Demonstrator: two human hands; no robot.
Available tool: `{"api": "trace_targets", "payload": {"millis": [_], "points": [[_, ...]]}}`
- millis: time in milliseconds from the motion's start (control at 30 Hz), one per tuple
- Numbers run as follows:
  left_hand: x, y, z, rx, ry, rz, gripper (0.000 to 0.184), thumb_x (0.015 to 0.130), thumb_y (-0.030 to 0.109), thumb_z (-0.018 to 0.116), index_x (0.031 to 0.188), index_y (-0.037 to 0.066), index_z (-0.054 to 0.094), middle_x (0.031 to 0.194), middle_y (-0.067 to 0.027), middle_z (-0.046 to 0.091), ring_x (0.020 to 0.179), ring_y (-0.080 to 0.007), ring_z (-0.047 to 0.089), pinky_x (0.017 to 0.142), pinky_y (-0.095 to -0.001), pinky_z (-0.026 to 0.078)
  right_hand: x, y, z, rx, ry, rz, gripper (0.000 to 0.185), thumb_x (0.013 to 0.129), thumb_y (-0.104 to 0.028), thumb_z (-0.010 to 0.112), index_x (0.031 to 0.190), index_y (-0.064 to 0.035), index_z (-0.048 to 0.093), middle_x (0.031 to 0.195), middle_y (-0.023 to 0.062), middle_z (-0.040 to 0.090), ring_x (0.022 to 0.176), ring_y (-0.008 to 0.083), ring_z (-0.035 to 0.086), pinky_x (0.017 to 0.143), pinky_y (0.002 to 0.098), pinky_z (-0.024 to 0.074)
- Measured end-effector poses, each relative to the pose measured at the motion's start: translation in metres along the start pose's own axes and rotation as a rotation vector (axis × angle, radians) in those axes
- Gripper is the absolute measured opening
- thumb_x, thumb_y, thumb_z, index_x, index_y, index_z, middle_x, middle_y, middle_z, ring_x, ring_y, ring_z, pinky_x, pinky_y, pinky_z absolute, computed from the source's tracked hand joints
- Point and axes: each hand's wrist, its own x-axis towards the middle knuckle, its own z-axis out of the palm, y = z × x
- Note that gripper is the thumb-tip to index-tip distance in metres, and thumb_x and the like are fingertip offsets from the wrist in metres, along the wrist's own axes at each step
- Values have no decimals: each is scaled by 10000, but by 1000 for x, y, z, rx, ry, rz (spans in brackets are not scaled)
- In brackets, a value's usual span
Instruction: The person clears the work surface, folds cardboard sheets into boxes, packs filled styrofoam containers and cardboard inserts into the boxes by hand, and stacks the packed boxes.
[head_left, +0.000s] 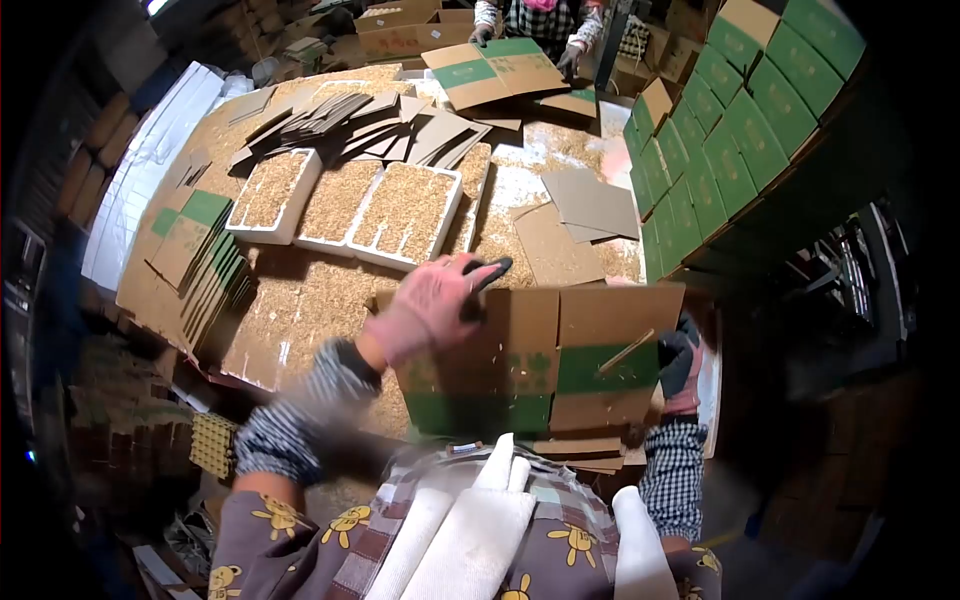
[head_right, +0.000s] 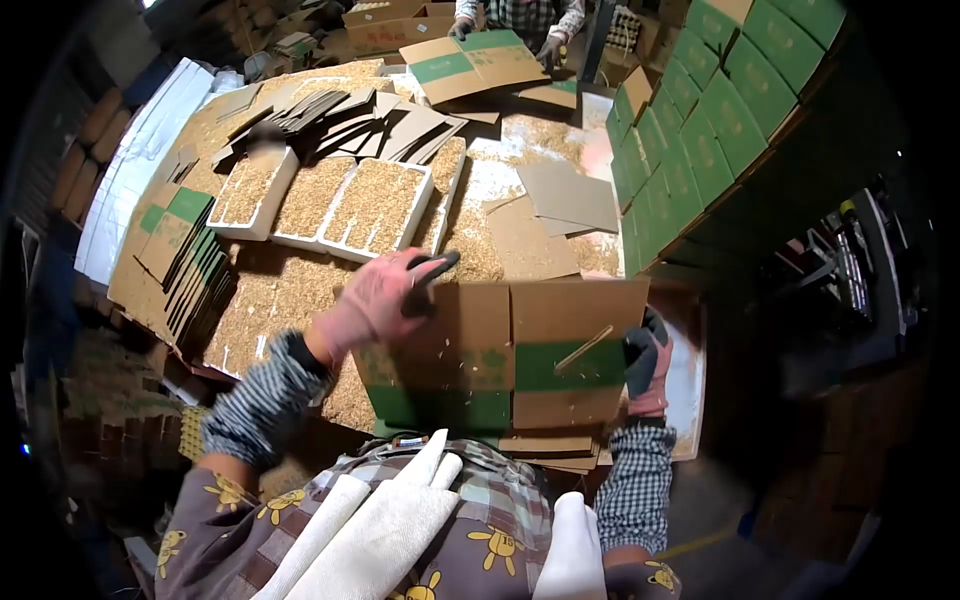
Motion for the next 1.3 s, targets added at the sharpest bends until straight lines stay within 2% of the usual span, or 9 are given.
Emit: {"api": "trace_targets", "payload": {"millis": [233, 433, 567, 767, 833, 933, 1067, 1200, 1300], "points": [[-54, -36, 9, -851, -480, 57, 629, 701, 245, 790, 1264, 82, 562, 1072, -163, 641, 1016, -320, 624, 878, -399, 504, -15, -27, 78, -368, 40, -31, 621, 853, -235, 719, 1349, -6, 423, 1241, 74, 550, 1098, 160, 549, 902, 277, 467], [-80, 24, -12, -331, -560, 207, 702, 694, 353, 782, 1267, 34, 532, 1213, -192, 575, 1091, -341, 584, 940, -405, 464, -33, -36, 104, -314, 274, -89, 547, 836, -192, 714, 1292, -14, 470, 1188, 89, 537, 1153, 161, 480, 989, 302, 382], [-57, -37, 30, -1322, -764, -23, 541, 765, 277, 760, 1206, 22, 576, 1016, -63, 630, 922, -138, 597, 846, -282, 486, -42, -31, 101, -69, 221, -68, 559, 818, -159, 697, 1304, -6, 468, 1161, 95, 552, 1139, 178, 492, 986, 306, 389], [-32, -10, 1, -1308, 194, -329, 332, 827, 63, 701, 1126, -25, 589, 758, 1, 600, 672, -48, 549, 607, -187, 446, -38, -66, 109, 237, -55, 69, 742, 758, -152, 681, 1401, 0, 345, 1219, 152, 512, 1168, 237, 493, 1009, 309, 395], [-17, 14, 49, -121, -26, 228, 452, 759, 24, 656, 1199, 73, 567, 1122, -135, 588, 976, -267, 592, 911, -406, 469, -21, -37, 173, -664, 261, -239, 906, 722, -290, 726, 1454, -34, 258, 1419, 196, 349, 1324, 350, 343, 1103, 449, 285], [-42, -21, 26, -120, -99, 465, 641, 655, 21, 657, 1273, 162, 563, 1309, -147, 499, 1227, -375, 453, 1042, -485, 361, -10, -5, 145, -1435, 182, -905, 757, 680, -300, 755, 1337, -78, 451, 1406, 182, 336, 1338, 402, 289, 1095, 598, 178], [-81, -24, 15, -579, -433, 213, 886, 720, 258, 788, 1472, 156, 331, 1536, -262, 103, 1428, -425, 134, 1148, -485, 183, 3, 11, 148, -1532, 185, -683, 617, 675, -273, 735, 1234, -98, 540, 1367, 132, 379, 1339, 338, 294, 1097, 607, 168], [-47, -32, 77, -518, 215, -212, 817, 741, 306, 773, 1412, 46, 385, 1405, -223, 376, 1310, -323, 380, 1081, -390, 323, -11, -42, 158, -1469, -10, -451, 594, 695, -337, 722, 1190, -50, 560, 1146, 174, 538, 1077, 366, 492, 942, 479, 351], [-53, -43, 96, -1369, 89, -529, 639, 838, 202, 673, 1386, 15, 403, 1348, -192, 453, 1237, -326, 462, 1040, -356, 374, -80, -29, 169, -1541, -538, -264, 1030, 578, -610, 747, 1346, -18, 400, 1361, 249, 404, 1311, 396, 330, 1118, 541, 203]]}}
